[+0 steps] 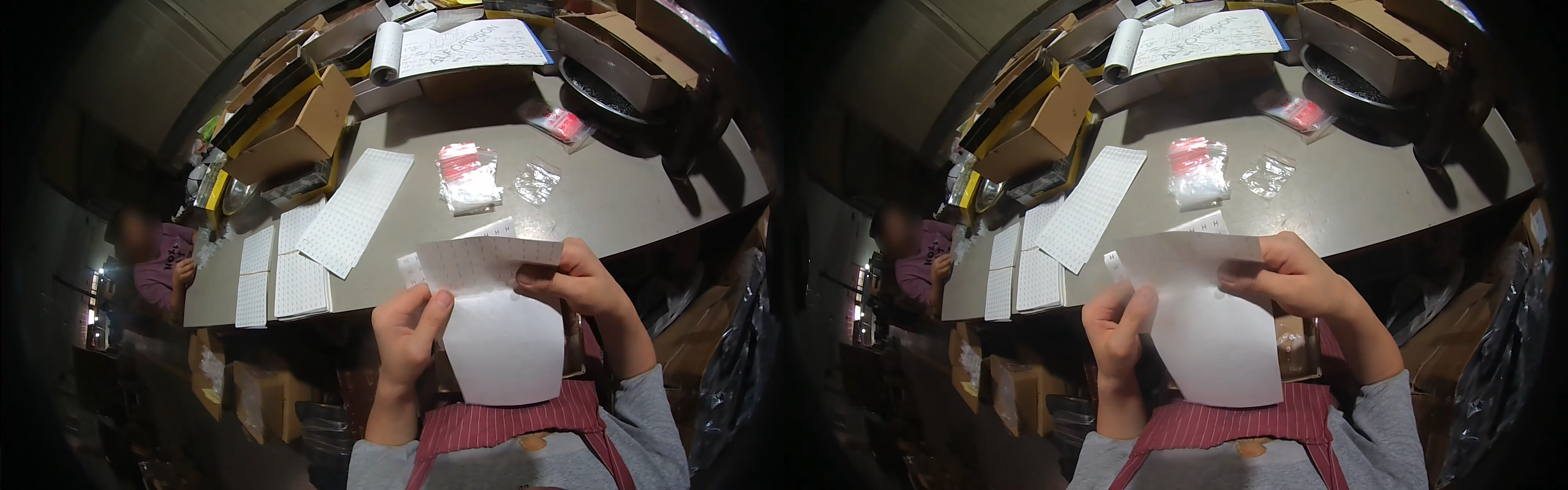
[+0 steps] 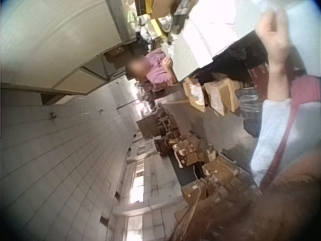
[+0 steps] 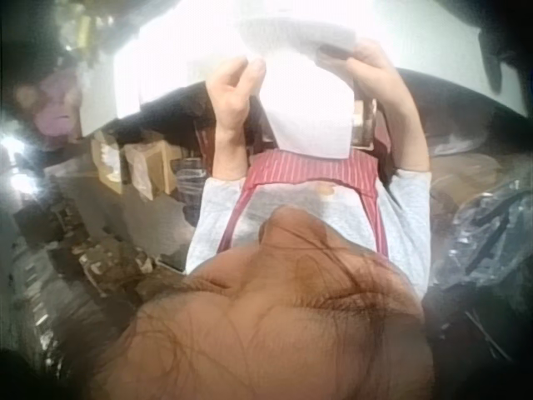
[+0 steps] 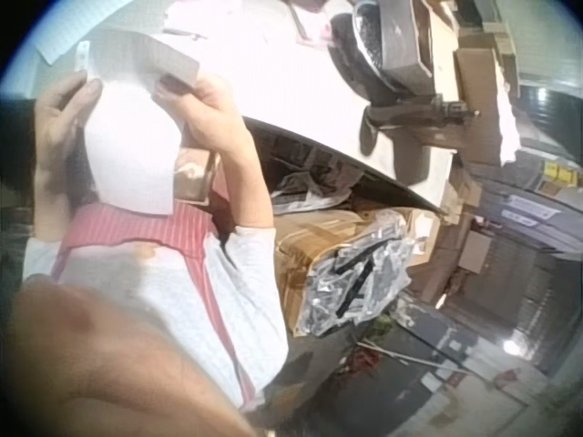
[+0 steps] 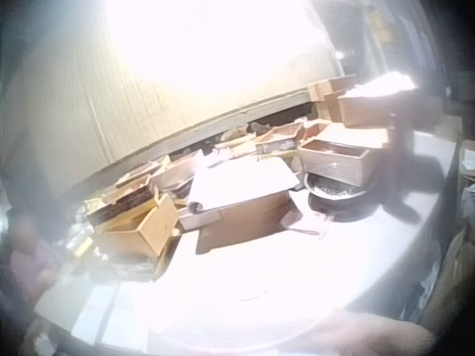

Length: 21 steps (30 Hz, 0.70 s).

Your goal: The person places small items into clear plastic bags and then peels labels from a sheet to apply them to the bags. The person handles the bags and labels by hand on a cluttered work table.

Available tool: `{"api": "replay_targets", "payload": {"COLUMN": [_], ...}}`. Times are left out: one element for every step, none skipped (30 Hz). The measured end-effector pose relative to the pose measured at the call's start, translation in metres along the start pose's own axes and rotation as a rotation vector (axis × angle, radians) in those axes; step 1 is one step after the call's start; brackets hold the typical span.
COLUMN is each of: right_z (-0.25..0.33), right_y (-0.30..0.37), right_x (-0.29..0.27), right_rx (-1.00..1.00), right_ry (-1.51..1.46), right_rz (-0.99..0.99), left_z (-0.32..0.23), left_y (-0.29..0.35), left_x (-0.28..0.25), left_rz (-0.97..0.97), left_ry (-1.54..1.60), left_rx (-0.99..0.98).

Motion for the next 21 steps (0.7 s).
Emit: {"api": "replay_targets", "payload": {"right_z": [0.000, -0.001, 0.000, 0.000, 0.000, -0.003, -0.002, 0.005, 0.011, 0.013, 0.014, 0.016, 0.015, 0.015, 0.013, 0.013, 0.012, 0.011, 0.009, 0.007, 0.004], "right_y": [-0.001, 0.000, -0.002, -0.004, -0.007, -0.006, -0.006, -0.007, -0.009, -0.010, -0.010, -0.009, -0.009, -0.009, -0.010, -0.011, -0.012, -0.013, -0.014, -0.016, -0.017], "right_x": [-0.001, -0.003, -0.003, -0.002, -0.001, -0.003, -0.003, -0.003, -0.002, 0.000, 0.001, 0.003, 0.007, 0.011, 0.014, 0.017, 0.019, 0.019, 0.019, 0.019, 0.018], "right_rx": [-0.011, 0.098, 0.049, 0.000, -0.048, -0.010, -0.018, -0.079, -0.141, -0.195, -0.207, -0.221, -0.238, -0.285, -0.288, -0.294, -0.300, -0.274, -0.263, -0.253, -0.242], "right_ry": [-0.051, -0.051, -0.070, -0.090, -0.111, -0.101, -0.056, 0.018, 0.091, 0.190, 0.272, 0.355, 0.433, 0.441, 0.443, 0.447, 0.451, 0.447, 0.453, 0.458, 0.464], "right_rz": [-0.017, 0.003, 0.033, 0.068, 0.104, 0.161, 0.174, 0.232, 0.291, 0.300, 0.316, 0.330, 0.351, 0.361, 0.361, 0.357, 0.352, 0.359, 0.366, 0.371, 0.376], "left_z": [0.002, 0.002, 0.002, 0.001, 0.003, 0.005, 0.008, 0.012, 0.016, 0.022, 0.026, 0.021, 0.019, 0.018, 0.016, 0.010, 0.013, 0.018, 0.021, 0.015, 0.018], "left_y": [0.001, 0.001, 0.001, 0.002, 0.004, 0.005, 0.006, 0.005, 0.004, 0.003, 0.002, -0.001, -0.002, -0.003, -0.004, -0.005, -0.004, -0.001, -0.001, -0.003, -0.002], "left_x": [-0.002, -0.001, 0.000, 0.000, -0.001, -0.003, -0.005, -0.008, -0.008, -0.009, -0.009, -0.006, -0.007, -0.008, -0.009, -0.009, -0.010, -0.012, -0.012, -0.007, -0.009], "left_rz": [-0.012, -0.027, -0.043, -0.064, -0.082, -0.102, -0.117, -0.028, -0.015, -0.002, 0.010, 0.085, 0.107, 0.129, 0.153, 0.165, 0.195, 0.225, 0.259, 0.185, 0.156], "left_ry": [-0.058, -0.065, -0.072, -0.080, -0.082, -0.084, -0.084, -0.035, 0.089, 0.214, 0.340, 0.397, 0.355, 0.314, 0.272, 0.222, 0.242, 0.263, 0.285, 0.376, 0.352], "left_rx": [0.028, 0.066, 0.103, 0.141, 0.123, 0.106, 0.088, -0.007, -0.042, -0.077, -0.110, -0.141, -0.120, -0.100, -0.079, -0.074, -0.083, -0.092, -0.102, -0.052, -0.066]}}
Point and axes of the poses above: each hand's wrist, its own y-axis away from the middle knuckle, its own x-axis out of the palm, z = x × y, the point moved 5 cm from there along -y, towards the middle knuckle, and after that the axes turned 7 degrees about z, right-handed, at the moved point
